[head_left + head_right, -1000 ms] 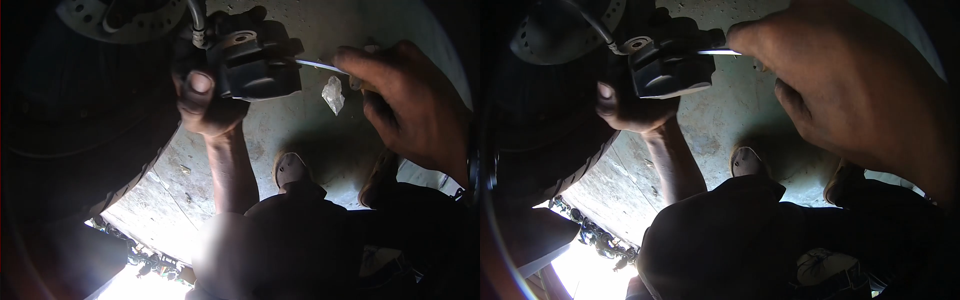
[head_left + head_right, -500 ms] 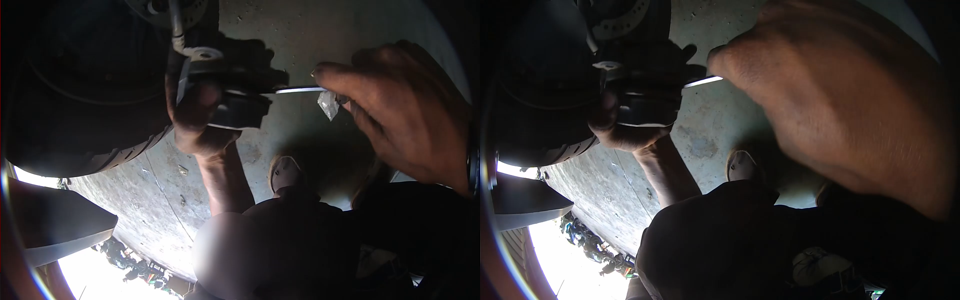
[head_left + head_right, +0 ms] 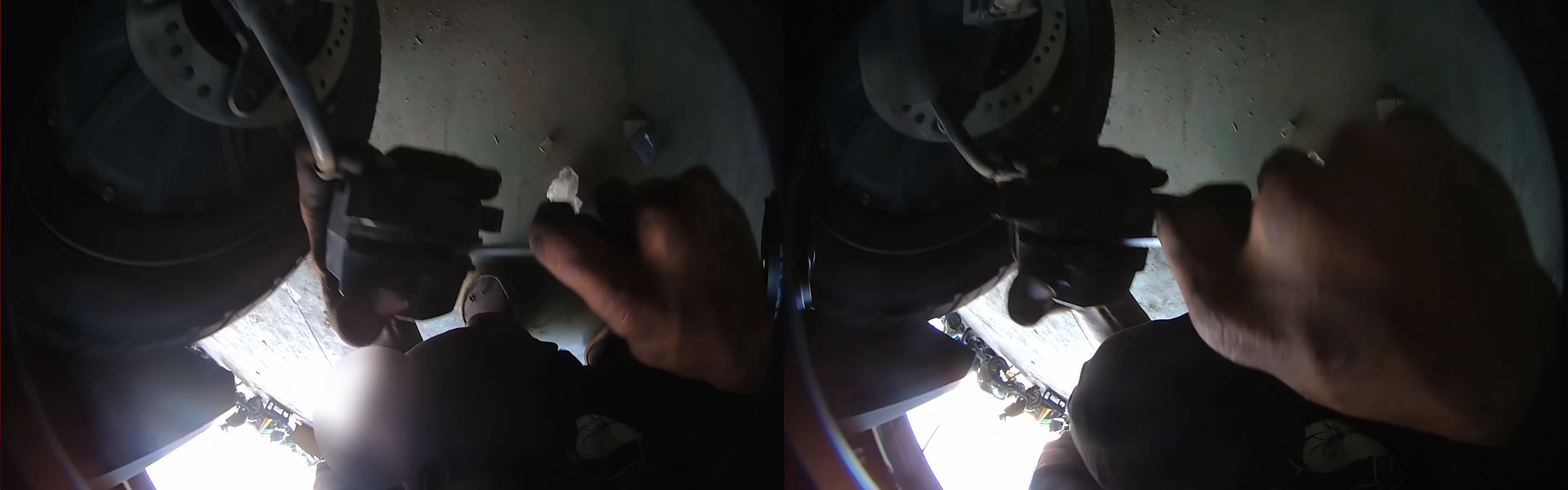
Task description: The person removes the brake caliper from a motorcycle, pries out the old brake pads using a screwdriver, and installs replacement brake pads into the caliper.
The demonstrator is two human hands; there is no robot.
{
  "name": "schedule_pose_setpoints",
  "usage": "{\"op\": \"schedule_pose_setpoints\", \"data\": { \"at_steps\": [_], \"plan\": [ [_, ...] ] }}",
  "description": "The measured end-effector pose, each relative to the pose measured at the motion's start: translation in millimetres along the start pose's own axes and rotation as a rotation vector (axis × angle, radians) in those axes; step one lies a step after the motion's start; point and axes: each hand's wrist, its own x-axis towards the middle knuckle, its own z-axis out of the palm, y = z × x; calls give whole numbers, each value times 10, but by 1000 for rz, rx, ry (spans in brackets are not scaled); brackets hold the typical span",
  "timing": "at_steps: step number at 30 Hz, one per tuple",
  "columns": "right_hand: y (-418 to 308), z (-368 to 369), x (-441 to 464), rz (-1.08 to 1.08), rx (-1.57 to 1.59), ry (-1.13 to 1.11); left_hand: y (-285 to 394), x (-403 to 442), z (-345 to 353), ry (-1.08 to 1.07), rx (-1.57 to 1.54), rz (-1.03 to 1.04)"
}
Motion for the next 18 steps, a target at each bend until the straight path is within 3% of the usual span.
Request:
{"op": "schedule_pose_setpoints", "data": {
  "at_steps": [6,12,18],
  "plan": [
    [144,-110,-5,-106,61,-37,14,12,99,72,56,-18],
    [170,-93,62,-193,-88,129,-5,52,126,115,103,-27],
    [58,4,47,-48,49,101,-9,47,112,122,116,-15]
  ]
}}
